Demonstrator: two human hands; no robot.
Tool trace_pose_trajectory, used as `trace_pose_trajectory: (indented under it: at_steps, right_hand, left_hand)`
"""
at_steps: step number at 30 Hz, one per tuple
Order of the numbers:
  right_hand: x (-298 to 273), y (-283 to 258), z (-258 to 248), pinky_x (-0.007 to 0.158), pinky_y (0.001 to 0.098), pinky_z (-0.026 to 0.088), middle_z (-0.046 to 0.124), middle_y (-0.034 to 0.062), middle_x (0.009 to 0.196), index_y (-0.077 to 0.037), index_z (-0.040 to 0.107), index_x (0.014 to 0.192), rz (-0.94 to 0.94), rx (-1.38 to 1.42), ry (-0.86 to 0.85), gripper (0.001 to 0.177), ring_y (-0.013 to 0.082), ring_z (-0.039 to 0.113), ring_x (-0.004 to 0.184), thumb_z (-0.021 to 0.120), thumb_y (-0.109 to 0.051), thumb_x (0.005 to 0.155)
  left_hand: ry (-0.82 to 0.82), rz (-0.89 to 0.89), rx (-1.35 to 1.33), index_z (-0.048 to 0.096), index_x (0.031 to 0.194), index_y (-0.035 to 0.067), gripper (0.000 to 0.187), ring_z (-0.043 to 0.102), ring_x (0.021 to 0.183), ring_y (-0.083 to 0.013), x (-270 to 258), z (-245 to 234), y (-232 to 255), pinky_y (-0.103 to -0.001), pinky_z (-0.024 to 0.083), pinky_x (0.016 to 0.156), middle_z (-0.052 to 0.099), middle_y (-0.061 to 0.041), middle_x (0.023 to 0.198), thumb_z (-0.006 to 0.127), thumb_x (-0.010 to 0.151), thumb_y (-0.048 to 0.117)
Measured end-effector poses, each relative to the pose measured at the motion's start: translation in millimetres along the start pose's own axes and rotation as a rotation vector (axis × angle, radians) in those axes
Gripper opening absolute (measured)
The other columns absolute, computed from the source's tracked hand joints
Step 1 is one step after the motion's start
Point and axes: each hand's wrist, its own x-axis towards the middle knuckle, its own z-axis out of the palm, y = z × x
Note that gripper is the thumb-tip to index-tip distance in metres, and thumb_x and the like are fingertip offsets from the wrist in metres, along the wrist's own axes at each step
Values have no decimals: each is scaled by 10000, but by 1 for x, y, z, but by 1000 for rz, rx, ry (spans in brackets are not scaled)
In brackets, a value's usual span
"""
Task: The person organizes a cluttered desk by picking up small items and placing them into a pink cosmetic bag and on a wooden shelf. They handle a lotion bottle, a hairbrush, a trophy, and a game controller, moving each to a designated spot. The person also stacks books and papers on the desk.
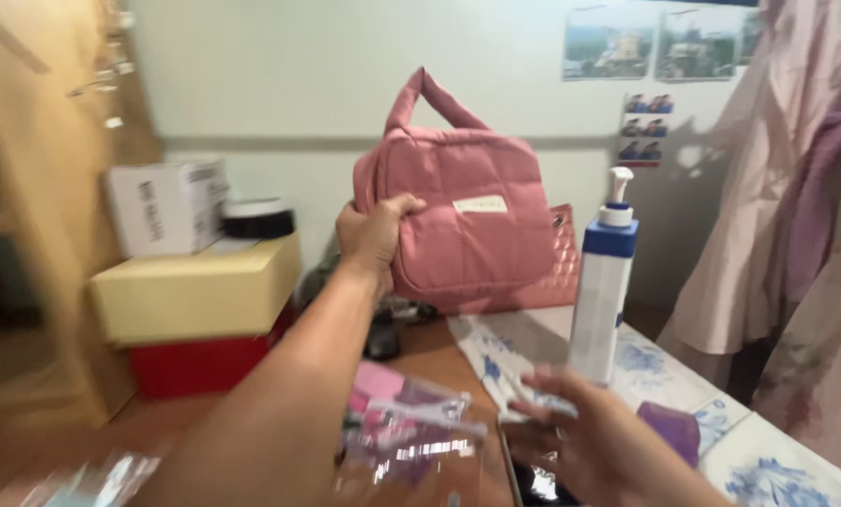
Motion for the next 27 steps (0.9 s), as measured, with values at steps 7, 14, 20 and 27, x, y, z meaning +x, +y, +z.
trace_pose_trajectory:
  at_steps: [7, 14, 20, 27]
  right_hand:
    - [58, -1, -79, 995, 562, 507, 671, 225, 1295, -65, 540, 1368, -42, 38, -49, 536, 436, 663, 1253, 665, -276, 891]
    - [75, -8, -68, 1001, 464, 538, 762, 123, 1223, -81, 634, 1306, -119, -217, 277, 464, 294, 722, 1157, 695, -257, 881]
    - [121, 23, -89, 975, 410, 602, 814, 141, 1169, -80, 598, 1297, -100, -277, 298, 494, 275, 781, 1082, 757, -240, 857]
    - [131, 26, -82, 958, 361, 581, 810, 113, 1132, -106, 607, 1293, -138, -332, 316, 500, 230, 755, 1085, 795, -257, 854]
  left_hand:
    - [-51, -67, 181, 595, 1212, -41, 744, 707, 1026, -296, 48, 40, -78, -374, 580, 898, 705, -191, 1173, 839, 535, 149]
    - [-98, -14, 332, 496, 1359, -58, 951, 601, 1198, -330, 62, 82, -153, -387, 460, 1041, 603, -216, 1307, 918, 545, 192]
    - [-145, -69, 157, 544, 1300, -11, 839, 661, 1142, -317, 79, 92, -207, -400, 493, 1016, 665, -186, 1259, 865, 558, 211]
    - [-223, 32, 471, 498, 1291, 72, 767, 628, 1158, -371, 70, 86, -242, -496, 467, 973, 660, -181, 1238, 861, 664, 321]
